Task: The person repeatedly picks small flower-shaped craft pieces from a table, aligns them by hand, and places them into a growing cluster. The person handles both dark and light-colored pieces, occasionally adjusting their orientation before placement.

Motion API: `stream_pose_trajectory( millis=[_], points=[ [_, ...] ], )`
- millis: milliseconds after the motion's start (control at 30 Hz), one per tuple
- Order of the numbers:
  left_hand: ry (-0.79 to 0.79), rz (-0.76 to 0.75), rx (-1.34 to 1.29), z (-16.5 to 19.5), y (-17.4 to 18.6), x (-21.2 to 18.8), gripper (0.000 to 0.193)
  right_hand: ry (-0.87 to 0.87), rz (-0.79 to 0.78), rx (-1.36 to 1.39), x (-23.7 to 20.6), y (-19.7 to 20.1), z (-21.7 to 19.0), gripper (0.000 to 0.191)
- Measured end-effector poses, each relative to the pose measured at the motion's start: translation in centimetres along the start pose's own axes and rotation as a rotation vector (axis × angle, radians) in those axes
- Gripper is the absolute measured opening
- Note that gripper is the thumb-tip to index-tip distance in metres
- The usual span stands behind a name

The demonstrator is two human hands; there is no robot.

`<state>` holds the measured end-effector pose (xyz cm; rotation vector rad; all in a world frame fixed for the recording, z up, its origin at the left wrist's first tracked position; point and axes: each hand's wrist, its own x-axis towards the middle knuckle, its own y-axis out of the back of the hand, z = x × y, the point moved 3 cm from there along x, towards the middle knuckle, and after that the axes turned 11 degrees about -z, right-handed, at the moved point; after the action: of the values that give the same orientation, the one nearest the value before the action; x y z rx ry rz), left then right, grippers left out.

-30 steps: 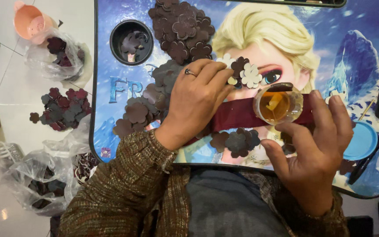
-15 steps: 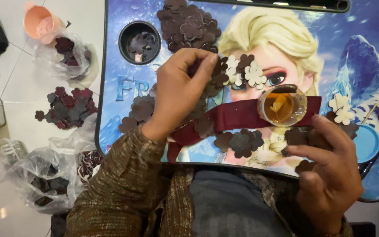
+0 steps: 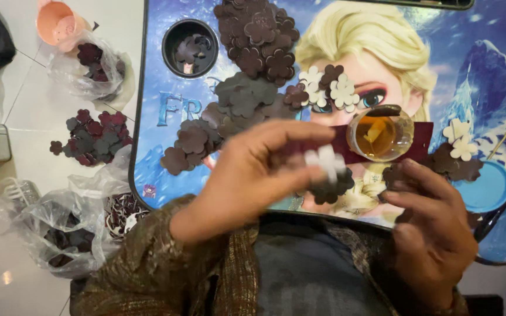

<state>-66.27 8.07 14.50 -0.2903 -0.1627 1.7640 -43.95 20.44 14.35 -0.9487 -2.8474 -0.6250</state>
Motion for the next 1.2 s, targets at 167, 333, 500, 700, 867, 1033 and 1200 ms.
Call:
stream_pose_trajectory(
  millis=[167, 333, 500, 700, 867, 1033, 1200],
  points=[
    [0.028, -0.059, -0.243, -3.9, -3.6, -0.5, 0.038, 0.006, -0.069, 0.075, -0.8, -0.7, 0.8, 0.03],
    [0.035, -0.008, -0.421, -7.0, -5.3, -0.9, 0.031, 0.012, -0.099, 0.119, -1.5, -1.0, 1.3, 0.032],
    [0.087, 0.096, -0.316, -7.7, -5.3, -1.5, 0.022, 0.005, -0.105, 0.075, -1.6, -1.0, 1.2, 0.03],
    [0.017, 0.085, -0.223, -7.1, -5.6, -1.5, 0.021, 0.039, -0.113, 0.03, -1.3, -1.3, 0.9, 0.032],
    [0.085, 0.113, -0.269, -7.2, -5.9, -1.6, 0.031, 0.074, -0.143, -0.206, -1.0, -1.7, 0.1, 0.026],
    [0.116, 0.144, -0.066, -6.8, -5.8, -2.1, 0.035, 0.201, -0.124, -0.521, -0.5, -2.4, -0.5, 0.033],
    [0.09, 0.133, 0.015, -6.1, -5.9, -2.3, 0.039, 0.269, -0.118, -0.643, -0.4, -2.8, -0.5, 0.032]
  ],
)
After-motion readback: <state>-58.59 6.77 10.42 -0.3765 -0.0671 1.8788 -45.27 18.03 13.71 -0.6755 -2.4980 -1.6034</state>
